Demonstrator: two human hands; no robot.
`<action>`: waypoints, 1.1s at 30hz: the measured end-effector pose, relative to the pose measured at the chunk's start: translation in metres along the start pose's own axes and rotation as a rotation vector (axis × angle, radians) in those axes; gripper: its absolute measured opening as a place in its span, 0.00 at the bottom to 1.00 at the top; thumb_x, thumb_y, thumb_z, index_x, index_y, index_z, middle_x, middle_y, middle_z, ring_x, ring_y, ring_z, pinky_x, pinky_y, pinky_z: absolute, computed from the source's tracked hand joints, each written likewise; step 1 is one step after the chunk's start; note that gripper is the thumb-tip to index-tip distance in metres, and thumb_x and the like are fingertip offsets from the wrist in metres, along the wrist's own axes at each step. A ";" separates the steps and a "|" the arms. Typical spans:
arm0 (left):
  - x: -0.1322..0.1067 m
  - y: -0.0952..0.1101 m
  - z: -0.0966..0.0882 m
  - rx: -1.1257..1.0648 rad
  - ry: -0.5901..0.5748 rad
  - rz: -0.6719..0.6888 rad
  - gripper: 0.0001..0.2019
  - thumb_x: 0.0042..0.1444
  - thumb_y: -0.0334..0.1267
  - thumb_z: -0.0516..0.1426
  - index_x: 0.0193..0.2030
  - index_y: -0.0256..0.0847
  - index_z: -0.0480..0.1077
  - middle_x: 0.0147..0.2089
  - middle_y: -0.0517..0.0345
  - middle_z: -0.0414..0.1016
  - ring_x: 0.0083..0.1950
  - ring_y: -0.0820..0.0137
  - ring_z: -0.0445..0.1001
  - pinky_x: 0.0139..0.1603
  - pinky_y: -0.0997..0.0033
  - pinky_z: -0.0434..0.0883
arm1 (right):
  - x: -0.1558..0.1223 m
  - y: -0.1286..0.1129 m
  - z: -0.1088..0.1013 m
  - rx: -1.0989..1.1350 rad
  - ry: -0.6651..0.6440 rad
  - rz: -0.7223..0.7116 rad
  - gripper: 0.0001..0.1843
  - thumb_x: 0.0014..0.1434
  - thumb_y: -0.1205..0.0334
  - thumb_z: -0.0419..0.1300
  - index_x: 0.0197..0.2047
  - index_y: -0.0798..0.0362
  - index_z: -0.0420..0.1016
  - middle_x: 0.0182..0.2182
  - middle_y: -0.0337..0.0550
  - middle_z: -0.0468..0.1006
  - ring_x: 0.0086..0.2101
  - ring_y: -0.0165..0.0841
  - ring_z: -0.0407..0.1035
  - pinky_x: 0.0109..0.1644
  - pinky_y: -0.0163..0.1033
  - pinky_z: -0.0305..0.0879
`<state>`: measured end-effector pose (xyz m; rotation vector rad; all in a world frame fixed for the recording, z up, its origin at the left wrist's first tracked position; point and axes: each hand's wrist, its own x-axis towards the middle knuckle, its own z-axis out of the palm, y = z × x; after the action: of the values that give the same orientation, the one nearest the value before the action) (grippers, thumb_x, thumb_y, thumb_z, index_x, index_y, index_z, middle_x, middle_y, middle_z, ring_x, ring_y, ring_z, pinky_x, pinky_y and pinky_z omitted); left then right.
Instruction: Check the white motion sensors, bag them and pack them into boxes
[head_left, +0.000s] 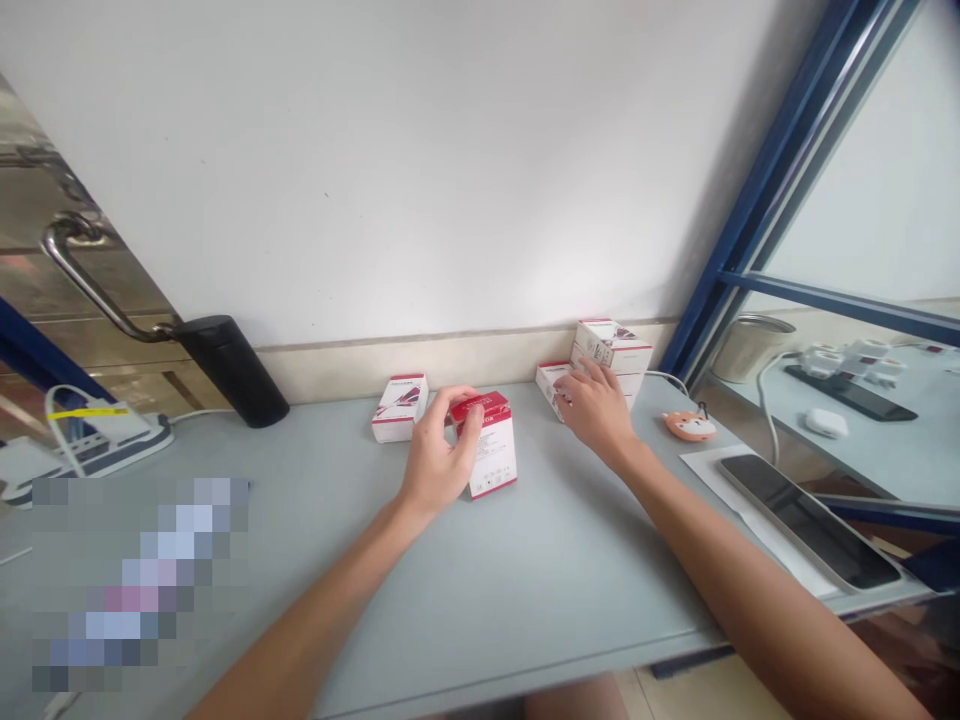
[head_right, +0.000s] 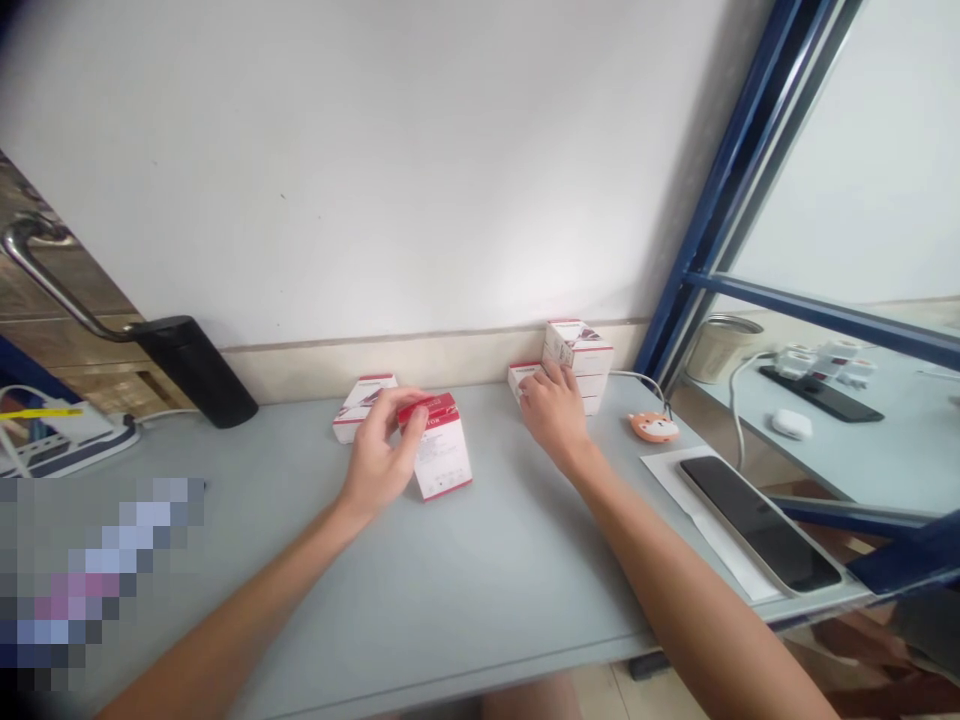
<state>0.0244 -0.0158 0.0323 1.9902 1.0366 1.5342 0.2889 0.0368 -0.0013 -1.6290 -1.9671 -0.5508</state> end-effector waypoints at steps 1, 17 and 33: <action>0.000 -0.001 0.000 -0.004 0.023 -0.005 0.09 0.71 0.45 0.56 0.51 0.46 0.71 0.50 0.54 0.79 0.51 0.64 0.79 0.51 0.65 0.75 | 0.000 -0.001 -0.001 0.015 0.009 0.002 0.13 0.66 0.69 0.57 0.45 0.52 0.84 0.46 0.50 0.86 0.61 0.52 0.67 0.66 0.57 0.58; -0.003 -0.005 0.001 0.160 -0.037 0.256 0.09 0.69 0.38 0.58 0.55 0.46 0.68 0.57 0.50 0.78 0.58 0.62 0.78 0.60 0.60 0.75 | -0.007 -0.049 -0.035 0.598 -0.069 -0.159 0.16 0.68 0.68 0.51 0.52 0.48 0.76 0.38 0.40 0.83 0.31 0.35 0.74 0.36 0.39 0.64; -0.005 0.012 -0.001 0.161 0.073 0.156 0.08 0.68 0.41 0.59 0.50 0.45 0.71 0.45 0.57 0.82 0.46 0.67 0.82 0.48 0.69 0.77 | -0.018 -0.066 -0.037 0.652 0.136 -0.293 0.23 0.67 0.70 0.52 0.63 0.48 0.69 0.30 0.36 0.78 0.24 0.29 0.67 0.31 0.35 0.63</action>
<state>0.0266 -0.0268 0.0378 2.1841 1.0875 1.6622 0.2315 -0.0125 0.0174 -0.8922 -2.0050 -0.0884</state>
